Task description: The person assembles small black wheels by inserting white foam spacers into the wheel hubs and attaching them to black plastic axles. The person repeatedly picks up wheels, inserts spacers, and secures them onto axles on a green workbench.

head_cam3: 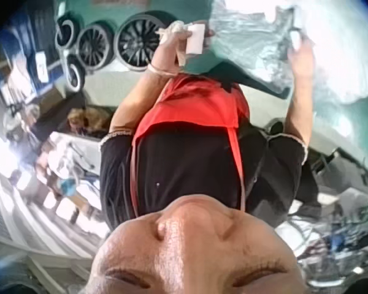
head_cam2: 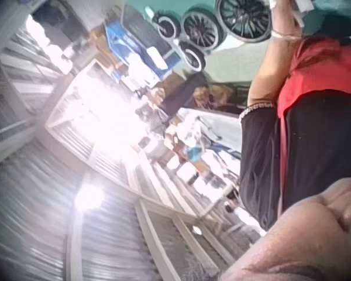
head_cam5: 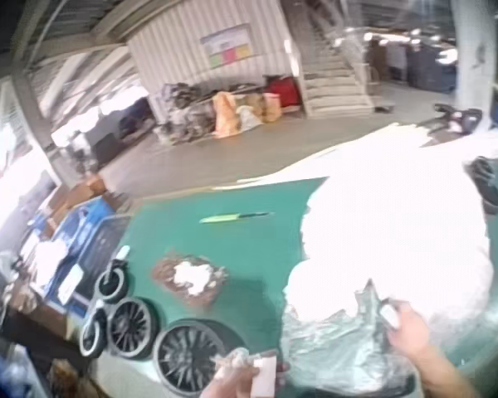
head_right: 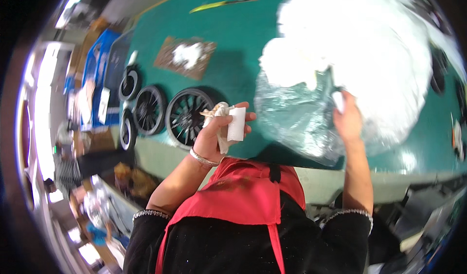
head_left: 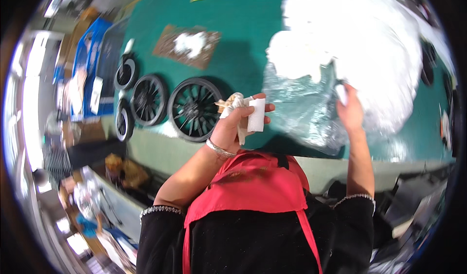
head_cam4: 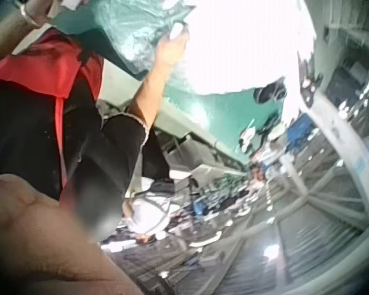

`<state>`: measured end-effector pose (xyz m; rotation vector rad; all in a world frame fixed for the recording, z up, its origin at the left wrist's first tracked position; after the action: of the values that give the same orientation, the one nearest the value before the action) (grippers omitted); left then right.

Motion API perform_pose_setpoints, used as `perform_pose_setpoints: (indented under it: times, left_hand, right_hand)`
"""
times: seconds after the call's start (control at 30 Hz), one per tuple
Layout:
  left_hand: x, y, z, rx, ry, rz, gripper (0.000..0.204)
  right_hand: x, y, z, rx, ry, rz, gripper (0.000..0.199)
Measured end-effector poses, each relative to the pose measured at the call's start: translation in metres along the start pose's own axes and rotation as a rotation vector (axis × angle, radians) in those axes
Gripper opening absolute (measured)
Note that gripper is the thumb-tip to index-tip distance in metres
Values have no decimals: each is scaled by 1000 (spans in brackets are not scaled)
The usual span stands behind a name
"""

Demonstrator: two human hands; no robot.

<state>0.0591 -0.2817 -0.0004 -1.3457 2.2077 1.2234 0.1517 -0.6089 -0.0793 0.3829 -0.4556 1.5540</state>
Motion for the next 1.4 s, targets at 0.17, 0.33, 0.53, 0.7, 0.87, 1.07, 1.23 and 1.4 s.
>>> perform_pose_setpoints:
  times: [0.17, 0.33, 0.53, 0.7, 0.87, 1.07, 1.23, 1.4]
  left_hand:
    - [-6, 81, 54, 9, -73, 20, 46]
    - [-13, 148, 82, 211, -583, -167, 49]
    - [-39, 195, 135, 265, -714, -136, 55]
    - [-54, 232, 194, 232, -460, -191, 52]
    - [-62, 261, 249, 202, -460, -235, 52]
    - [-69, 266, 272, 183, -246, -301, 47]
    - [-71, 264, 287, -149, -14, -247, 39]
    - [-85, 256, 285, -185, -187, -335, 43]
  right_hand:
    - [84, 2, 9, 142, -538, 32, 36]
    - [272, 20, -14, 358, -270, 458, 27]
    - [420, 58, -70, 425, -181, 921, 28]
    - [468, 81, -110, 438, 70, 1016, 22]
    - [481, 100, -152, 428, 420, 1043, 18]
    - [473, 91, -197, 601, 482, 1062, 16]
    - [482, 88, -205, 727, 621, 1115, 26]
    - [592, 164, -158, 972, -243, 1412, 50]
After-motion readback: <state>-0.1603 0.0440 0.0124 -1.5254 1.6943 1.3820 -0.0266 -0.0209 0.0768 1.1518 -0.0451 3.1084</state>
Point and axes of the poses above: each hand's wrist, its own y-axis away from the middle knuckle, its own z-axis out of the back of the hand, x = y × z, the point moved 7 cm from there along -y, towards the middle knuckle, and after that the axes turned 1 degree about y, right-handed, at the moved point
